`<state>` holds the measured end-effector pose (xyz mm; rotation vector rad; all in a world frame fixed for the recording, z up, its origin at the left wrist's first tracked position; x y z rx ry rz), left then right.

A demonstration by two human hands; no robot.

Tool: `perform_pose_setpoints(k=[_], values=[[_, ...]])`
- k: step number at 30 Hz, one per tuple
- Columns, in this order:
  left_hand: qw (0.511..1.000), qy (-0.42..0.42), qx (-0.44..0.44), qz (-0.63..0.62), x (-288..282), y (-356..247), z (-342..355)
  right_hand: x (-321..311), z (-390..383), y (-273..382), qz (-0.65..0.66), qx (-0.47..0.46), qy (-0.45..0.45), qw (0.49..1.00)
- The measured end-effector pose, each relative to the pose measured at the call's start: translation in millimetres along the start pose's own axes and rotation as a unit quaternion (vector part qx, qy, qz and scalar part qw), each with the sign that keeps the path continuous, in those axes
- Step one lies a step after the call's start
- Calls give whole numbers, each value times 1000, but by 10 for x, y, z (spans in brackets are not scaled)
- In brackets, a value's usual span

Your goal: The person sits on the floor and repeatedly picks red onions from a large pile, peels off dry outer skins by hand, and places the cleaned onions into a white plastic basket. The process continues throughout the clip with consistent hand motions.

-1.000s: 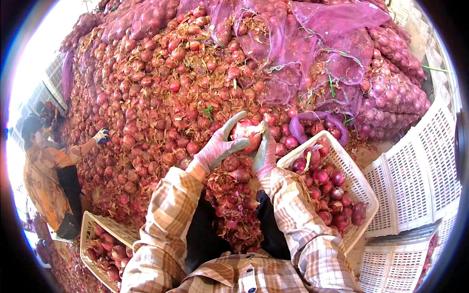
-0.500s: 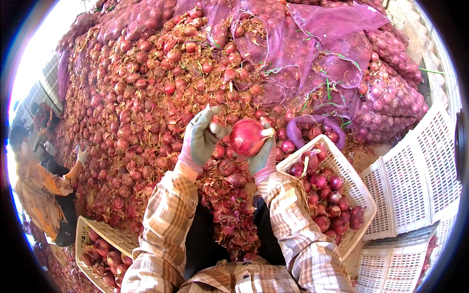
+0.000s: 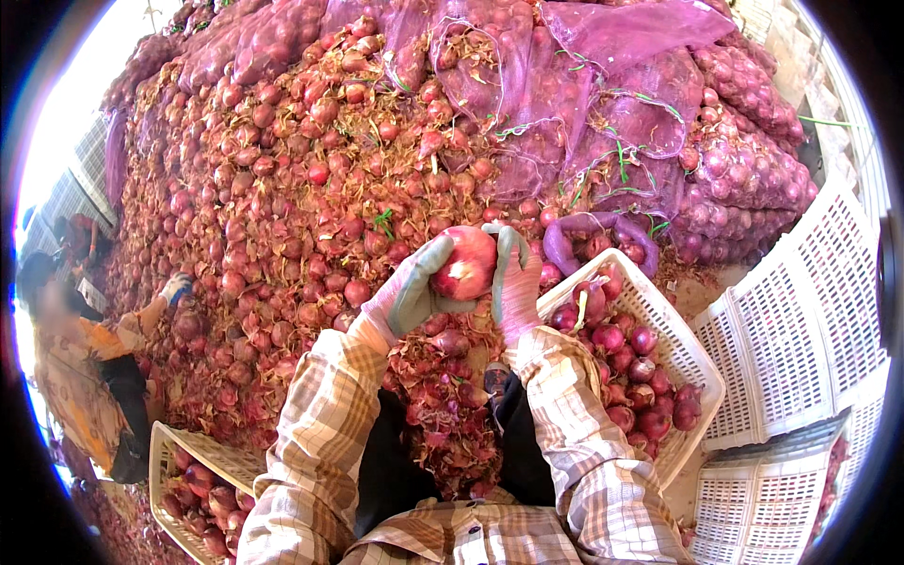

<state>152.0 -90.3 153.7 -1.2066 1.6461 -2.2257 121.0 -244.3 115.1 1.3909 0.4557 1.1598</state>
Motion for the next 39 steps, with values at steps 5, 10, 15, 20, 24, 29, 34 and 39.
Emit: perform_pose_setpoints(k=[5, 10, 15, 20, 24, 29, 34, 39], values=[[995, 5, 6, -103, 101, 162, 157, -340, 175, -138, 11, 57, -66, 996], [982, -16, 68, -177, -84, 91, 88, -147, 21, 379, 159, 225, -139, 951], [956, -62, 51, -281, -285, 15, 267, -305, 148, 74, -271, 160, -2, 949], [983, -111, 27, -145, -423, -4, 272, -62, -39, 244, -313, -186, 124, 923], [985, -161, -52, -24, -287, 245, 318, -84, -84, 205, -407, -112, 201, 884], [975, -118, -139, 128, -142, 252, 291, -246, -20, 481, -436, 65, 229, 868], [959, -87, -177, 204, 8, 530, 376, -601, -134, 731, -441, 171, 250, 845], [960, 14, -191, 204, 41, 378, 380, -666, -146, 682, -381, 170, 261, 871]])
Point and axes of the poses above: each hand's wrist, its own z-axis towards the middle knuckle, its own x-axis out of the palm, y = z × x, the point moved 1 cm from there along z, towards the middle knuckle, and after that the axes turned 8 degrees about x, right-handed, at the moved point
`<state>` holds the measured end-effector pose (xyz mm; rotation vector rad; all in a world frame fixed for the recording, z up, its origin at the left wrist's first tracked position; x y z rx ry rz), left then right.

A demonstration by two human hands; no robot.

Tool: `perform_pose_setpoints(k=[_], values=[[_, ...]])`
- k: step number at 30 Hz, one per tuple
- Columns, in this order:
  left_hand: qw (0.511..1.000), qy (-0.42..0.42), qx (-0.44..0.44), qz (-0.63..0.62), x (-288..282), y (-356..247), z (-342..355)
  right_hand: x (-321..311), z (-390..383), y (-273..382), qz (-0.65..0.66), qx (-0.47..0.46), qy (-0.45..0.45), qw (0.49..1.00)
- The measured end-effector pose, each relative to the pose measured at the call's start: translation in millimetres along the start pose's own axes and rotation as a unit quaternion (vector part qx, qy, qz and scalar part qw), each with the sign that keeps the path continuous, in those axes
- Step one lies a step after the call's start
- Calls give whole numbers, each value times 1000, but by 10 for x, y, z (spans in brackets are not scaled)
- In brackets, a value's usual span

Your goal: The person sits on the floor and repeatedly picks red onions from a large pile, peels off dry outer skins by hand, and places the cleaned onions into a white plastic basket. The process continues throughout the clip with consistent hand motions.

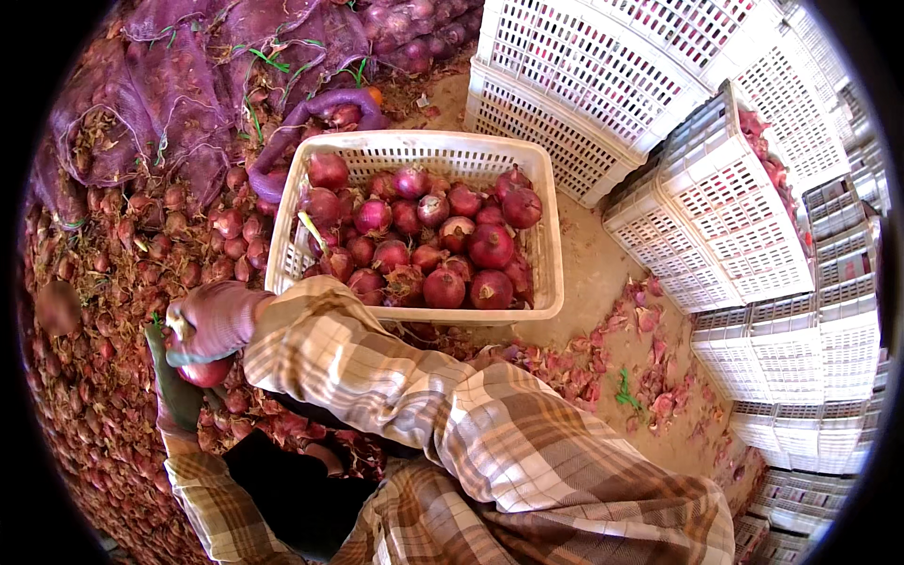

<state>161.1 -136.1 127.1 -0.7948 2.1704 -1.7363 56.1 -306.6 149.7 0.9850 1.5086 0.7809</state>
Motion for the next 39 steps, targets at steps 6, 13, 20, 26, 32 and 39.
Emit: perform_pose_setpoints(k=[6, 13, 20, 26, 32, 39], values=[[994, 49, 75, -69, 458, -98, 163, 197, -264, -941, 319, -63, -293, 899], [988, 32, 112, -106, 341, -107, 155, -116, -1422, -1484, 425, 30, -341, 838], [992, -60, 100, -52, 119, -63, 22, -721, -3152, -1956, 154, 68, -467, 868], [992, 17, 91, -83, -140, 78, 160, -1093, -3758, -1835, 11, 80, -462, 883], [994, -15, 96, -56, -60, -40, 45, -1152, -3659, -1860, -83, 79, -374, 920], [993, -74, 91, -27, 59, -27, -23, -818, -3594, -2621, -281, 113, -276, 912]])
Point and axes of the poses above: each hand's wrist, its own z-axis towards the middle knuckle, its own x-axis out of the palm, y = z × x, the point moved 1 cm from there along z, towards the middle knuckle, and after that the axes turned 8 degrees about x, right-handed, at the moved point
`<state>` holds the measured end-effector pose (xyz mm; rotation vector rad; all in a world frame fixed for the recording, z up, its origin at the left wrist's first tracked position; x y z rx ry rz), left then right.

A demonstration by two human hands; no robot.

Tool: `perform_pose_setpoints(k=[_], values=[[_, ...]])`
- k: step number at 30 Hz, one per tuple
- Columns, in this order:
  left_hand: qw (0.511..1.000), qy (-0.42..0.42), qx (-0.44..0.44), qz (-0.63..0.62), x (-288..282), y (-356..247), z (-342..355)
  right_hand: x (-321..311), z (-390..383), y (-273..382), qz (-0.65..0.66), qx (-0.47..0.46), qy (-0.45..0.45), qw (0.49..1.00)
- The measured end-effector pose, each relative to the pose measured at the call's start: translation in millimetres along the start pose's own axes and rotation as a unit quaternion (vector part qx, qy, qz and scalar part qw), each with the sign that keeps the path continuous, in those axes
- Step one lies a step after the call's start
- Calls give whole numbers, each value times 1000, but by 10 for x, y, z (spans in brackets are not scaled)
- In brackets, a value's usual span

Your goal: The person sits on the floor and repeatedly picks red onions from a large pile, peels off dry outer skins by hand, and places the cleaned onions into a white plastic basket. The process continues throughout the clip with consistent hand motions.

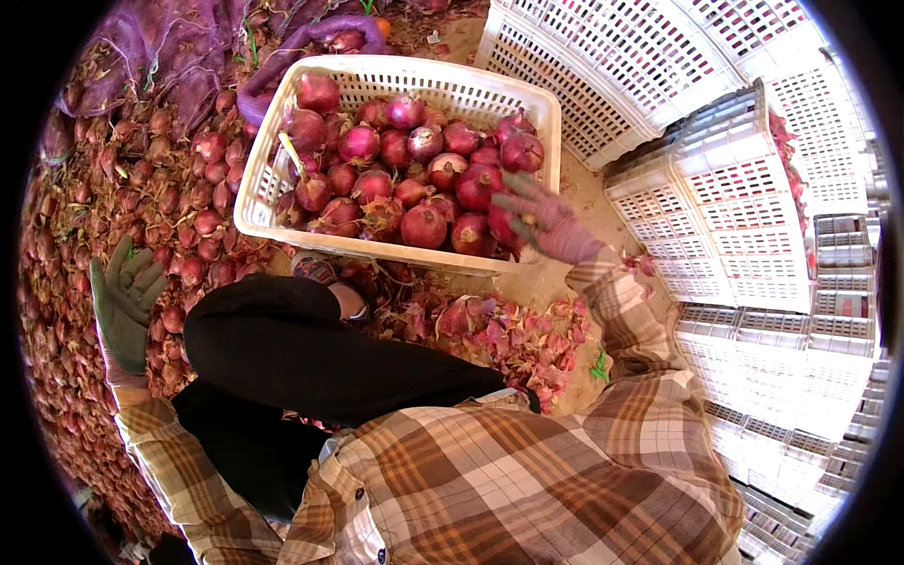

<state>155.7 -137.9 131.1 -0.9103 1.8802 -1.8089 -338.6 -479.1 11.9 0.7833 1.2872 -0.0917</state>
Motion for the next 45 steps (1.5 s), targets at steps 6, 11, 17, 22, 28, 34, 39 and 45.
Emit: perform_pose_setpoints(k=[6, 11, 17, 22, 28, 34, 39, 45], values=[[1000, 5, 4, -1, -31, -49, -87, 196, -25, -130, 48, -2, -4, 999], [999, -25, 1, 21, -45, -76, -145, 131, -53, -30, -72, 101, -23, 992], [1000, -7, 25, -4, -33, -116, -174, 49, -48, 305, -206, 131, -65, 968], [999, -6, 32, -6, 83, -48, -160, 47, -118, 235, -161, 141, -71, 974], [997, -35, 40, 64, 89, -115, -240, -286, 231, 542, 58, 102, -159, 980], [995, -51, 46, 74, 220, -94, -247, -545, 918, 269, 152, 123, -268, 944], [988, -73, 57, 126, 285, -186, -352, -512, 1430, 1, -31, 304, -252, 918], [987, -50, 57, 144, 158, -165, -361, 341, 1927, -539, -266, 432, -172, 845]])
Point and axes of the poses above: each hand's wrist, its own z-axis towards the middle knuckle, its own x-axis out of the palm, y = z × x, the point moved 1 cm from there along z, towards the middle knuckle, and after that the axes turned 8 degrees about x, right-handed, at the moved point
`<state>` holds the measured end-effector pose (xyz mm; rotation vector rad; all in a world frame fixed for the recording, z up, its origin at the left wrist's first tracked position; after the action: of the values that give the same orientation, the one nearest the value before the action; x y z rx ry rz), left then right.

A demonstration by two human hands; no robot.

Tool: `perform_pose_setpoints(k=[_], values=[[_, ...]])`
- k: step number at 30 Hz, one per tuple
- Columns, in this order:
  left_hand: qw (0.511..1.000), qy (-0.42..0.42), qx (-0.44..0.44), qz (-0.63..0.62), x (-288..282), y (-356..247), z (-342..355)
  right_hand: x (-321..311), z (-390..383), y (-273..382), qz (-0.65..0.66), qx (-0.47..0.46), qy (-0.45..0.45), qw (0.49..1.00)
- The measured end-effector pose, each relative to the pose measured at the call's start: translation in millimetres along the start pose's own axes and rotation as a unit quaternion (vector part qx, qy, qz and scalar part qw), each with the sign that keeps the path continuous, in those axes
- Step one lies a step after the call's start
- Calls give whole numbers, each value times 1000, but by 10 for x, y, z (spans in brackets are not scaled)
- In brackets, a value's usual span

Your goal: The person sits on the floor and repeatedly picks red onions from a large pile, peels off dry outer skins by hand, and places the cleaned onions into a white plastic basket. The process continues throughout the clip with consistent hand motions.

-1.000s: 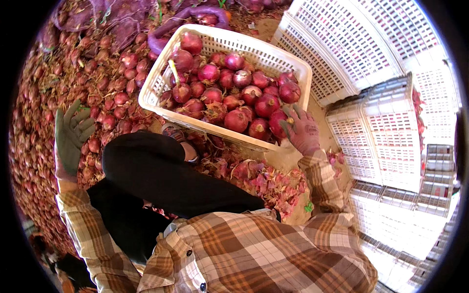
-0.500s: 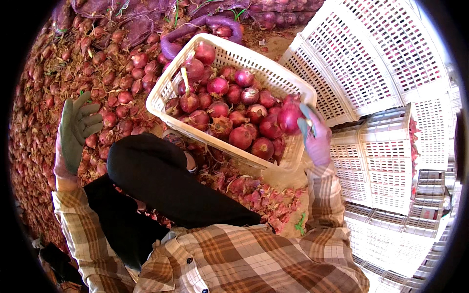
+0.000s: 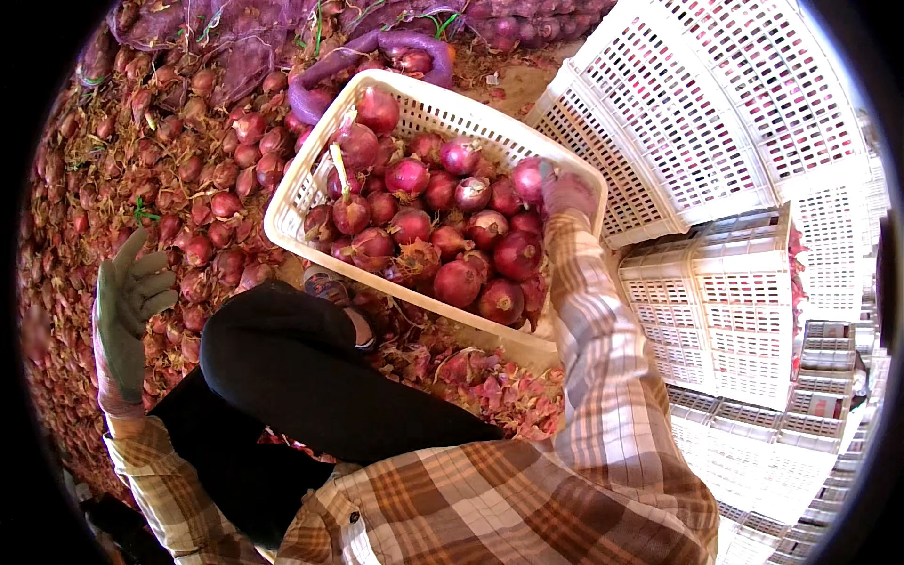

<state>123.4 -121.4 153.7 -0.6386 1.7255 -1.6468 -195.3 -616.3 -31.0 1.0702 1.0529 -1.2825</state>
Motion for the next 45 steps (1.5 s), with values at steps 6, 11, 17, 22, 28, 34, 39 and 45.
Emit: perform_pose_setpoints(k=[6, 11, 17, 22, 28, 34, 39, 45], values=[[999, 16, 17, 27, 192, 15, 17, 102, 95, -187, 15, 30, 138, 990], [1000, -10, 22, 0, 39, -15, -96, -203, -108, -142, 105, -14, 73, 992], [988, -87, 80, -100, -466, -119, -129, -821, -730, 408, 473, -175, 63, 861], [954, -99, 118, -256, -977, -118, -98, -1310, -1367, 1528, 512, -362, 134, 767], [956, -139, 75, -246, -1222, 199, 109, -1171, -1794, 2903, 390, -549, 131, 727], [972, -189, -16, -141, -1559, 1295, 483, -417, -1942, 3679, 100, -604, 202, 765], [961, -238, -115, -82, -1708, 2820, 819, -135, -2070, 3659, 220, -590, 186, 755], [906, -65, -210, 362, -1463, 3606, 1562, -166, -2008, 3643, 226, -588, 174, 757]])
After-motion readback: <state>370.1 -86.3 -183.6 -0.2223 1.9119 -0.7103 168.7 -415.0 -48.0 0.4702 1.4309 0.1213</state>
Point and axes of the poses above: each hand's wrist, its own z-axis towards the middle knuckle, its own x-axis out of the palm, y = z × x, the point moved 1 cm from there along z, towards the middle knuckle, and after that the axes turned 8 degrees about x, right-handed, at the moved point
